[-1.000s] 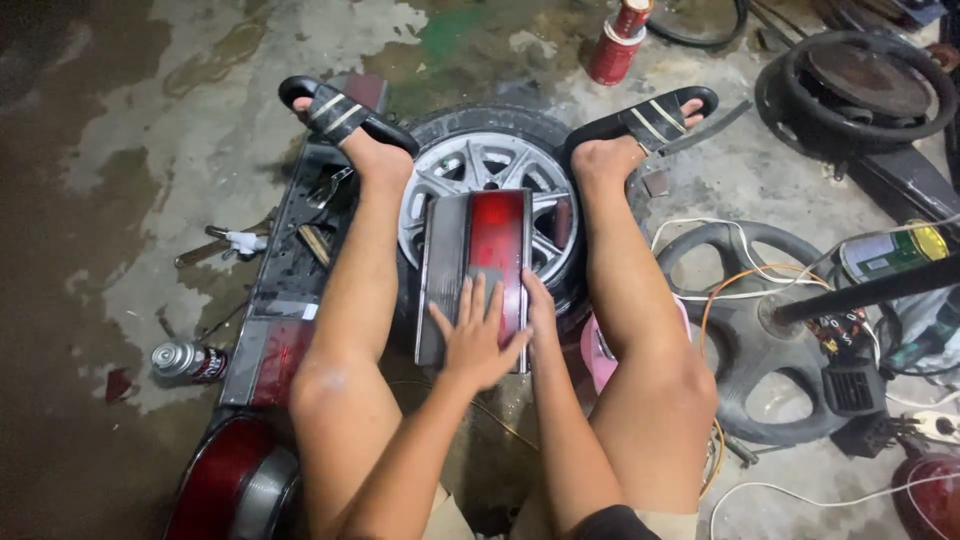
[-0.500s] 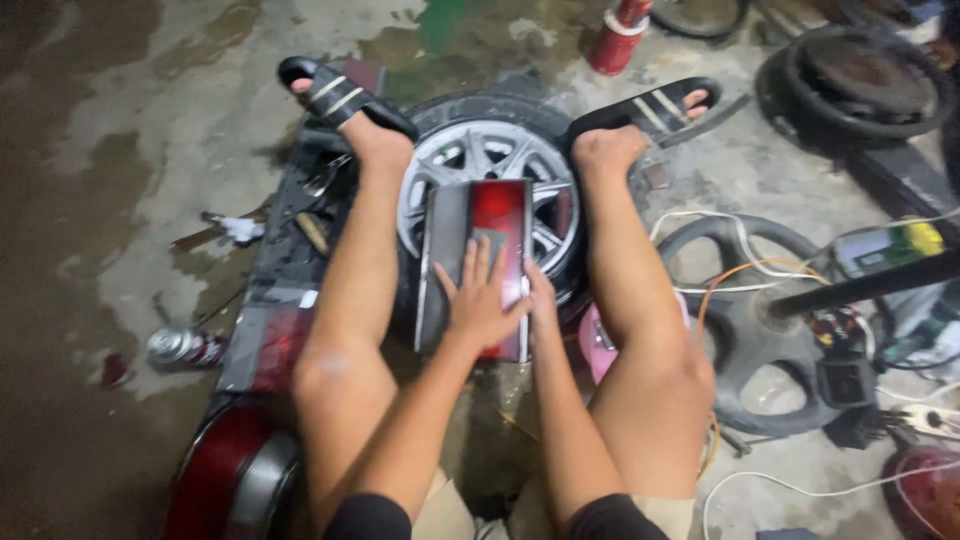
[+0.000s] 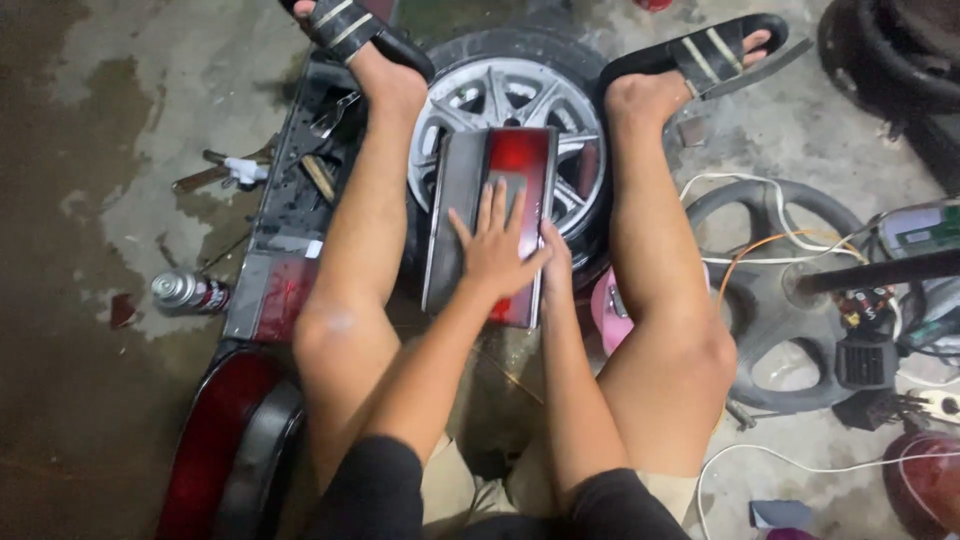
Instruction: Hand-sanding a car taillight assembly with a sanding block and water to smooth the surface.
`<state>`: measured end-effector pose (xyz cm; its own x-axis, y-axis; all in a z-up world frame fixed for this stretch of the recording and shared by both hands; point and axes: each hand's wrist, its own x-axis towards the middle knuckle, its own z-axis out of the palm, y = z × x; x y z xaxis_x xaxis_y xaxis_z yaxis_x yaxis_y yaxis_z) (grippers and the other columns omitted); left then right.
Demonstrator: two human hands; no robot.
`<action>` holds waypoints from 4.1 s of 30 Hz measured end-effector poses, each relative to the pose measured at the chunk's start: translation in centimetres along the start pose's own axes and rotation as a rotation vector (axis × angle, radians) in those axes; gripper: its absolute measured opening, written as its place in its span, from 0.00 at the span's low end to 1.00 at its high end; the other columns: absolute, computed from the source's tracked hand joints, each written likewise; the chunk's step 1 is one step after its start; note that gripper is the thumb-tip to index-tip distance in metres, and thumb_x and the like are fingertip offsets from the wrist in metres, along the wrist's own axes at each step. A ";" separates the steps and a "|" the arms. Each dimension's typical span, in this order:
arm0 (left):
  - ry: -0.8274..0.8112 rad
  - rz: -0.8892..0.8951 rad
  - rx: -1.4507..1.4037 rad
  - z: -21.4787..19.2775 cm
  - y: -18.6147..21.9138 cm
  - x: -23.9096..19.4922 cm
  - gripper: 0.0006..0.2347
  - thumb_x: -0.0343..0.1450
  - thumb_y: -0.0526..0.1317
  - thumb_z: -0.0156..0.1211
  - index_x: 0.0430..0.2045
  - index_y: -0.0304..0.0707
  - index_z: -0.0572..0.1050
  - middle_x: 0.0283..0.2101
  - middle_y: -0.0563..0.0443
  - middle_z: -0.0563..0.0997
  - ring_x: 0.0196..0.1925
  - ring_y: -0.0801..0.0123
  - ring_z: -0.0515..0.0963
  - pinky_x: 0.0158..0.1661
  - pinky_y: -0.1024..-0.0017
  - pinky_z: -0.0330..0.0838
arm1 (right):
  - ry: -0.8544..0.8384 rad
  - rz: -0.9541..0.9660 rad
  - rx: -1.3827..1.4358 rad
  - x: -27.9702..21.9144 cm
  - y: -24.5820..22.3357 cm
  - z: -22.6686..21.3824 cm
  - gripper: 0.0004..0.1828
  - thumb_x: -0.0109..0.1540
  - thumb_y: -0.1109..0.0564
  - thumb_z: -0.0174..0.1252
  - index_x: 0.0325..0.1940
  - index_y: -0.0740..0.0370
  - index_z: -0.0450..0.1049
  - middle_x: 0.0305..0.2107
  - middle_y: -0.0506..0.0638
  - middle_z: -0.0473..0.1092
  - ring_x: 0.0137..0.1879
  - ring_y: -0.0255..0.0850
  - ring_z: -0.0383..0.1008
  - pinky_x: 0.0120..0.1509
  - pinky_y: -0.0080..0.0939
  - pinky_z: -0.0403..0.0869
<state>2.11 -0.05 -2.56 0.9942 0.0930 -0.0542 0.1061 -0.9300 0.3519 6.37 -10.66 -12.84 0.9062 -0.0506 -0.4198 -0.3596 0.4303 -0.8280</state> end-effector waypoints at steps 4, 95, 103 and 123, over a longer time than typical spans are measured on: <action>-0.013 -0.059 0.015 -0.3 0.0 7.3 0.41 0.70 0.71 0.41 0.76 0.49 0.48 0.80 0.41 0.41 0.82 0.55 0.36 0.66 0.21 0.28 | -0.029 0.004 -0.087 -2.0 -2.0 1.0 0.20 0.65 0.44 0.62 0.59 0.50 0.79 0.52 0.47 0.73 0.60 0.39 0.71 0.69 0.48 0.68; 0.094 0.001 -0.035 2.6 2.2 -6.8 0.35 0.71 0.62 0.50 0.73 0.47 0.56 0.79 0.39 0.50 0.81 0.49 0.44 0.61 0.15 0.22 | -0.119 0.122 0.468 2.9 2.7 -1.9 0.52 0.62 0.18 0.30 0.55 0.64 0.77 0.38 0.56 0.79 0.45 0.43 0.83 0.52 0.39 0.81; 0.164 -0.010 0.073 1.3 1.0 5.1 0.35 0.73 0.66 0.41 0.73 0.50 0.57 0.78 0.41 0.50 0.81 0.55 0.46 0.64 0.18 0.25 | -0.138 0.107 0.442 5.6 5.2 -3.3 0.53 0.61 0.15 0.34 0.54 0.64 0.77 0.37 0.58 0.78 0.44 0.49 0.83 0.50 0.44 0.83; 0.329 0.125 0.090 3.1 1.0 -0.2 0.31 0.70 0.62 0.53 0.69 0.56 0.64 0.76 0.41 0.57 0.79 0.51 0.53 0.59 0.13 0.34 | -0.165 0.108 0.377 4.8 3.7 -3.4 0.53 0.59 0.15 0.33 0.55 0.63 0.76 0.37 0.53 0.78 0.43 0.40 0.83 0.49 0.36 0.82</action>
<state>1.94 -2.07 -5.07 0.9535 0.0724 0.2927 -0.0040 -0.9676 0.2524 8.62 -12.33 -19.17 0.9022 0.1445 -0.4065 -0.3758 0.7260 -0.5759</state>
